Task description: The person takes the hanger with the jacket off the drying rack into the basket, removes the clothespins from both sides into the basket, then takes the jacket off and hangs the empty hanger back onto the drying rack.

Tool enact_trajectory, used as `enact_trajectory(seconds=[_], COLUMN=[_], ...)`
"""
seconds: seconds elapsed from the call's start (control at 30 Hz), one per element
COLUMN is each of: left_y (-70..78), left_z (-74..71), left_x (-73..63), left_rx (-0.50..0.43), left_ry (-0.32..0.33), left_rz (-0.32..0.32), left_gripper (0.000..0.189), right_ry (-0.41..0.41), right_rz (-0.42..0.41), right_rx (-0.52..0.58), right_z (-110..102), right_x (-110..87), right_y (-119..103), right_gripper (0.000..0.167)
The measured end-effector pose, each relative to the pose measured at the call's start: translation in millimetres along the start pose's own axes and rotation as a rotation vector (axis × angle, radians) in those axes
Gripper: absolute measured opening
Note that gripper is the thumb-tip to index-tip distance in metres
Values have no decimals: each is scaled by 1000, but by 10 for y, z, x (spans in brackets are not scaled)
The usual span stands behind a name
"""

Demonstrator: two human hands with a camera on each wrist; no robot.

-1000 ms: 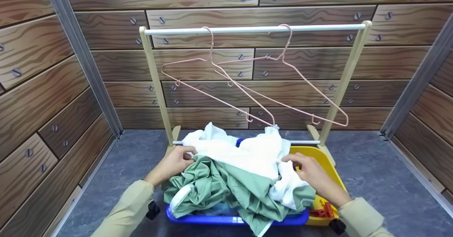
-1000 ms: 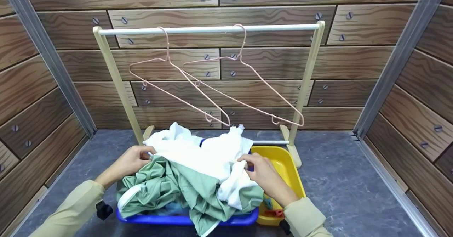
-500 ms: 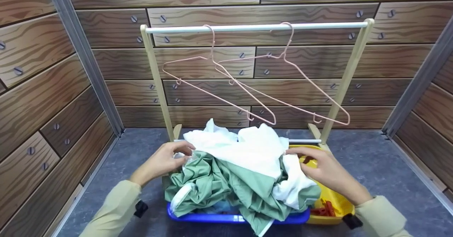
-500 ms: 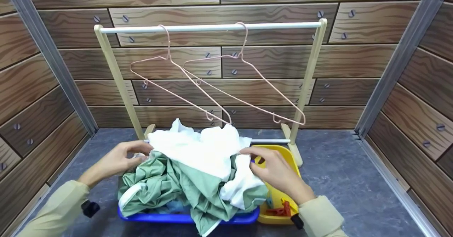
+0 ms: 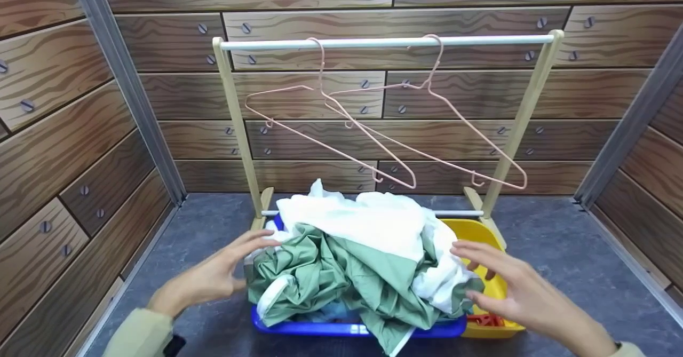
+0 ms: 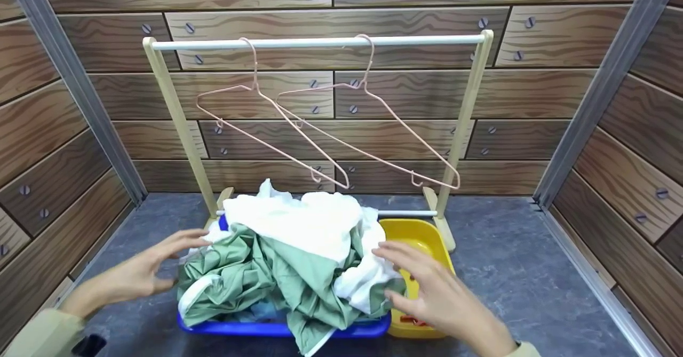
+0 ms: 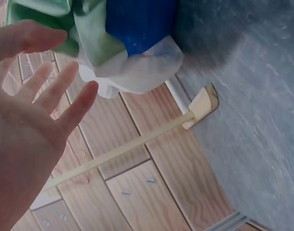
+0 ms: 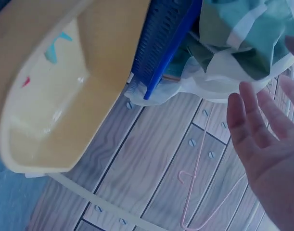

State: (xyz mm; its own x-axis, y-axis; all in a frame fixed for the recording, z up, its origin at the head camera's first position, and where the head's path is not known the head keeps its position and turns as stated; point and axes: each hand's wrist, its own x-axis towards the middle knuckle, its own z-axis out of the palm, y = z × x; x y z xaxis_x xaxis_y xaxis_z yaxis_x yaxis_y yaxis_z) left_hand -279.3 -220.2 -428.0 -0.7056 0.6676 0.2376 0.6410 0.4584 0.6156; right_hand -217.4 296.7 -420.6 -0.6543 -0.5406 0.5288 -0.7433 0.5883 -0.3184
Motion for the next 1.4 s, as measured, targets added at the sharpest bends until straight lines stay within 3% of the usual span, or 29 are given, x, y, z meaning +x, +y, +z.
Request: enact_trajectory(seconds=[0.3, 0.53, 0.63, 0.77, 0.9, 1.0, 1.1, 1.17, 1.3, 1.4], left_y=[84, 88, 94, 81, 59, 78, 116, 145, 188, 212], left_z=[270, 301, 350, 492, 602, 641, 662, 667, 682, 719], left_x=[-81, -206, -231, -205, -159, -125, -90, -61, 2, 35], left_rx=[89, -63, -37, 112, 202, 239, 284, 313, 332, 334], left_ry=[57, 71, 96, 188, 308, 357, 373, 383, 411, 433], left_rz=[60, -7, 13, 44, 85, 115, 112, 93, 62, 58], left_gripper=[76, 52, 56, 61, 48, 43, 41, 41, 40, 40], right_ry=[58, 157, 204, 250, 276, 327, 405, 455, 507, 507], right_rz=[19, 50, 34, -4, -51, -105, -128, -94, 41, 97], right_rx=[-107, -90, -73, -44, 3, 42, 70, 96, 219, 269], right_z=[329, 583, 657, 765, 850, 887, 898, 881, 813, 802], right_x=[-121, -204, -241, -306, -358, -331, -260, -194, -52, 14], right_y=[-147, -224, -246, -274, -241, -180, -162, -209, -378, -428], right_gripper=[89, 89, 88, 78, 58, 36, 29, 26, 51, 50])
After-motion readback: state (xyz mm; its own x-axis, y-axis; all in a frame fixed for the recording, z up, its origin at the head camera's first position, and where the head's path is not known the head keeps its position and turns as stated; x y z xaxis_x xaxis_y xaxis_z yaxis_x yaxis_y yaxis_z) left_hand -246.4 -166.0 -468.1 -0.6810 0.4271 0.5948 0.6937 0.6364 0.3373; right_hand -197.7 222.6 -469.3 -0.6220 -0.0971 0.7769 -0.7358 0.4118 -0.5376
